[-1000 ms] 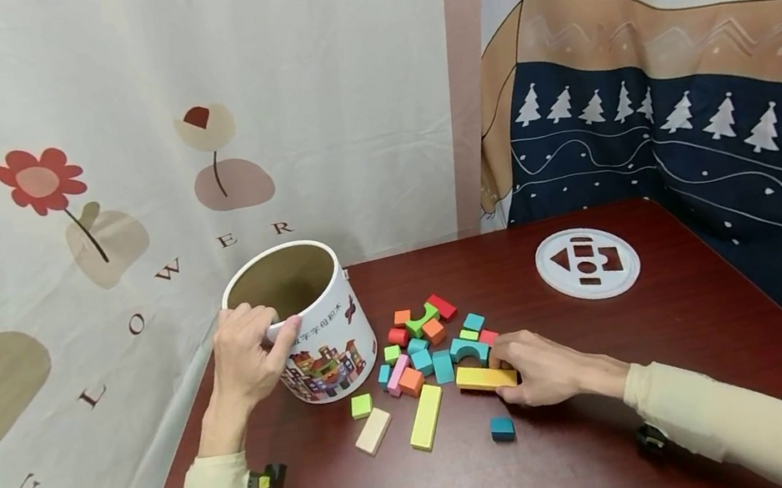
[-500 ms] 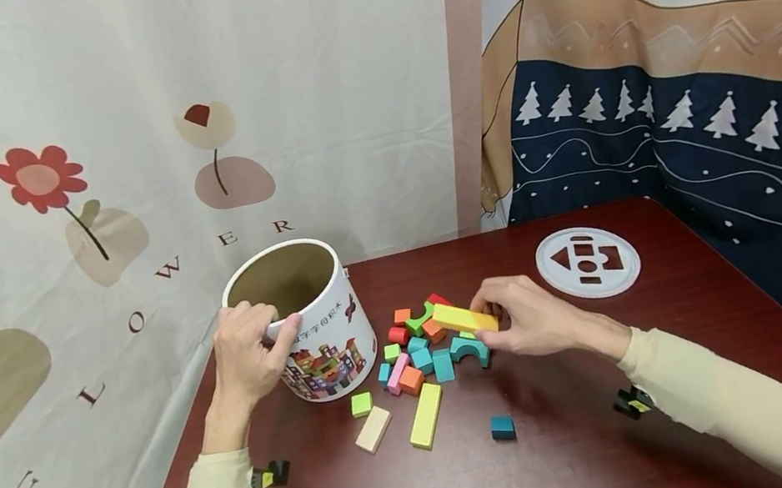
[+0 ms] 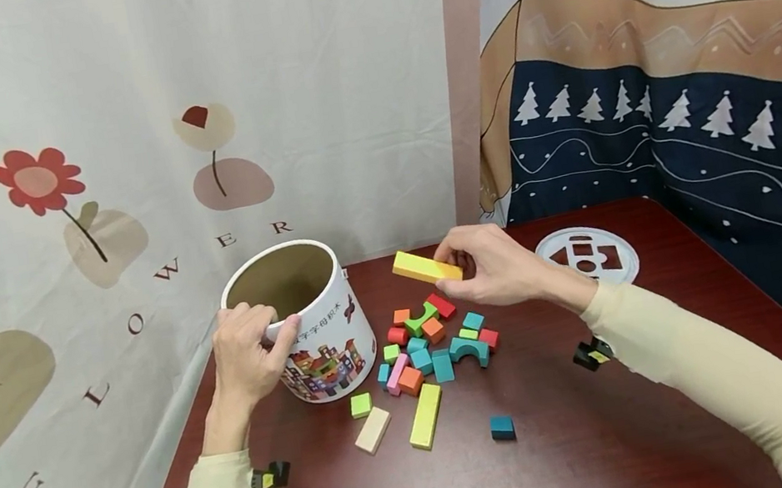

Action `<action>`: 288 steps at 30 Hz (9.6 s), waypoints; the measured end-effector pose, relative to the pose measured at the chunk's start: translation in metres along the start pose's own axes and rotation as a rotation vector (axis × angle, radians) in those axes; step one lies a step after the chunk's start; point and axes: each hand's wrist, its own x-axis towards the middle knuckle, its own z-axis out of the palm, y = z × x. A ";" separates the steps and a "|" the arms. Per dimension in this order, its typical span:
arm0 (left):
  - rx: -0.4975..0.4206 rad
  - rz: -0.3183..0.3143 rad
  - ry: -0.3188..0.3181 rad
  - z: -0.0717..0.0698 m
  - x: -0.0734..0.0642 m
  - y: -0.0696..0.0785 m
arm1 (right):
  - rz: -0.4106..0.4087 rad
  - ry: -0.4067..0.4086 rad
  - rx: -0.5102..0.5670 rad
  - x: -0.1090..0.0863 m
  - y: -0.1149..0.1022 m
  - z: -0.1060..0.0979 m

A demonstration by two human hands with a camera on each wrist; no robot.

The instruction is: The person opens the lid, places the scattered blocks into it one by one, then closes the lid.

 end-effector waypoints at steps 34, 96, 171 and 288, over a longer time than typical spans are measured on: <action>0.007 0.017 0.010 0.001 0.000 0.000 | -0.110 -0.123 -0.119 0.143 -0.057 0.034; 0.015 0.001 0.033 0.003 0.000 0.002 | 0.023 -0.329 -0.041 0.180 -0.077 0.086; 0.042 -0.030 -0.003 0.002 -0.002 0.005 | -0.143 -0.454 -0.112 -0.141 0.031 0.088; 0.031 -0.011 0.043 0.007 -0.001 0.004 | -0.245 0.027 0.082 0.128 -0.053 0.044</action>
